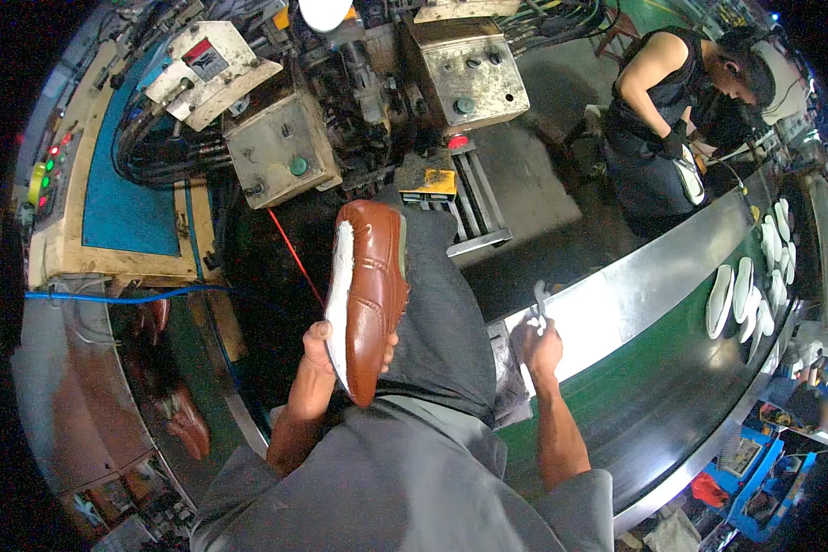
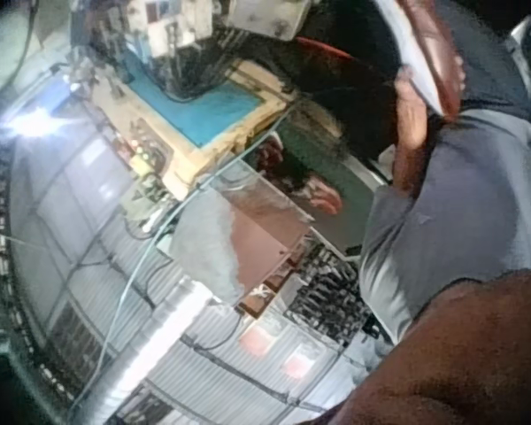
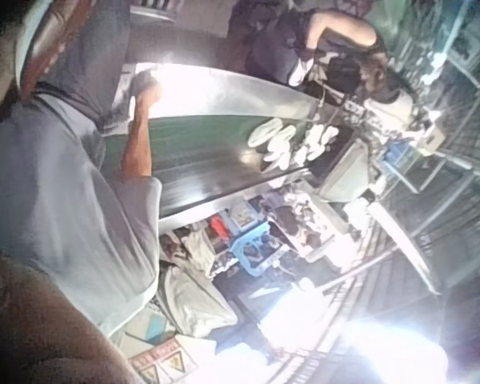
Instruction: The person is manufacturing shoes by placing shoe uppers into a lasting machine and using a tool to adjust them.
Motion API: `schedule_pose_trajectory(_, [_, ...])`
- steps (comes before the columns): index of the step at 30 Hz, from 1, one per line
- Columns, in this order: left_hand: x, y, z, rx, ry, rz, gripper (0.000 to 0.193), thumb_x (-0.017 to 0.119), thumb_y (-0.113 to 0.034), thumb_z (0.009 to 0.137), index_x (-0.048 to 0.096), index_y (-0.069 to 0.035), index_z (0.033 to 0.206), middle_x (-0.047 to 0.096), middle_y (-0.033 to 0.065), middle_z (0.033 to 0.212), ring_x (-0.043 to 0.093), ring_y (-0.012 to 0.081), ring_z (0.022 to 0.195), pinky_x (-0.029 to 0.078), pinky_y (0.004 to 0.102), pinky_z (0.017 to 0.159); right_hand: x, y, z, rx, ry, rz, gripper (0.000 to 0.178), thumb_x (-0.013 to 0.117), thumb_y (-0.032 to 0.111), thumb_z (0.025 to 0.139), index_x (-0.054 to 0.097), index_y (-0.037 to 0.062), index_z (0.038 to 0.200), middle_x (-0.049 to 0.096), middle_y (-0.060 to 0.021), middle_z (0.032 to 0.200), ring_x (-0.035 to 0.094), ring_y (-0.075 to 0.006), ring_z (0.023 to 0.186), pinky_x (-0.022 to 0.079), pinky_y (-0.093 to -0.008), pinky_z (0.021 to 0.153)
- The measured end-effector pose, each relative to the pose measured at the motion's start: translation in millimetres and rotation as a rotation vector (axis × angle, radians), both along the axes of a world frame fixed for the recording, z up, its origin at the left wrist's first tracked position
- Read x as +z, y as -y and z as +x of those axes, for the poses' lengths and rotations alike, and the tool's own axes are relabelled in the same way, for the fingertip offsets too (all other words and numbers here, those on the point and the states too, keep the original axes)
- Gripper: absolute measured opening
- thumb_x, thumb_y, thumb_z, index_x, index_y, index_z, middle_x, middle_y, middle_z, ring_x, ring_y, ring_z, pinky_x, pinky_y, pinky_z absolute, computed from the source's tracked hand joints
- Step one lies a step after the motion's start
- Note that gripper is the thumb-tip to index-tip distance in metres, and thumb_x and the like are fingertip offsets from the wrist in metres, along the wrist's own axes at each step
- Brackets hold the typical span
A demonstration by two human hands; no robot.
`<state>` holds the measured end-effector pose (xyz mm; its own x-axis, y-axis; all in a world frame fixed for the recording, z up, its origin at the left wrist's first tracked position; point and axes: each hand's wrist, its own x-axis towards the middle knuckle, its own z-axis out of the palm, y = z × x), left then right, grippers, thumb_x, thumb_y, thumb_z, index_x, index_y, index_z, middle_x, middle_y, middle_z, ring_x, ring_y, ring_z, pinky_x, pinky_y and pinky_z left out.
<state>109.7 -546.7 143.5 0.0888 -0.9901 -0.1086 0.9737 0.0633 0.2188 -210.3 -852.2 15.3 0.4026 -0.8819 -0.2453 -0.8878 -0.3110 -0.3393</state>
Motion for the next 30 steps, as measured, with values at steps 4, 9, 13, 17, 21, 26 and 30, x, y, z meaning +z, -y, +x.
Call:
schedule_pose_trajectory(4, [15,9,-7,-0.051,-0.039,-0.060,0.107,0.083,-0.046,0.083,0.033,0.007,0.161,0.060,0.0393,0.140,0.070,0.0509,0.118,0.060,0.0654,0.101,-1,-9,-60,-0.104,-0.036,0.003,0.046,0.075,0.038,0.098,0.064,0.0012,0.122,0.074,-0.0302,0.108,0.073,-0.0483,0.100,0.058,-0.0558,0.086])
schedule_pose_trajectory(9, [16,25,-17,-0.126,-0.080,-0.095,0.107,0.083,-0.045,0.083,0.033,0.006,0.162,0.060,0.0393,0.139,0.069,0.0509,0.120,0.058,0.0672,0.102,46,7,15,0.043,0.470,0.000,0.063,0.073,0.028,0.104,0.052,-0.0006,0.156,0.059,-0.0312,0.142,0.066,-0.0396,0.124,0.054,-0.0485,0.104])
schedule_pose_trajectory(13, [26,24,-25,-0.090,-0.041,-0.010,0.107,0.082,-0.039,0.083,0.028,-0.004,0.168,0.061,0.0357,0.140,0.071,0.0519,0.116,0.059,0.0675,0.102,202,-40,161,0.249,1.075,0.757,0.088,0.067,0.044,0.107,0.021,0.0114,0.174,0.037,-0.0263,0.171,0.051,-0.0351,0.149,0.042,-0.0509,0.122])
schedule_pose_trajectory(17, [45,2,-33,0.087,0.158,0.096,0.101,0.079,-0.032,0.093,0.019,-0.018,0.173,0.054,0.0262,0.153,0.069,0.0548,0.120,0.060,0.0669,0.100,201,-95,237,0.287,1.085,0.766,0.082,0.074,0.017,0.100,0.031,0.0075,0.170,0.054,-0.0153,0.154,0.053,-0.0239,0.137,0.043,-0.0368,0.116])
schedule_pose_trajectory(21, [37,-31,-35,0.254,0.038,0.089,0.094,0.073,-0.025,0.099,0.018,-0.022,0.175,0.051,0.0239,0.160,0.061,0.0531,0.133,0.053,0.0644,0.110,175,-112,260,0.271,0.973,0.908,0.074,0.069,0.027,0.106,0.036,0.0087,0.169,0.054,-0.0156,0.158,0.056,-0.0265,0.139,0.045,-0.0414,0.118])
schedule_pose_trajectory(26, [7,-104,-31,0.793,0.225,0.465,0.092,0.074,-0.010,0.091,0.031,-0.017,0.172,0.057,0.0147,0.158,0.061,0.0314,0.137,0.052,0.0497,0.113,127,-123,250,0.492,0.652,1.020,0.059,0.068,0.029,0.110,0.053,-0.0044,0.157,0.064,-0.0190,0.148,0.070,-0.0262,0.125,0.057,-0.0389,0.107])
schedule_pose_trajectory(30, [-15,-231,-6,0.944,0.517,0.981,0.092,0.077,-0.016,0.091,0.033,-0.012,0.171,0.049,0.0127,0.164,0.051,0.0303,0.147,0.040,0.0458,0.123,80,-92,222,0.484,0.463,1.033,0.045,0.067,0.022,0.110,0.061,-0.0071,0.144,0.074,-0.0155,0.129,0.076,-0.0245,0.105,0.062,-0.0387,0.095])
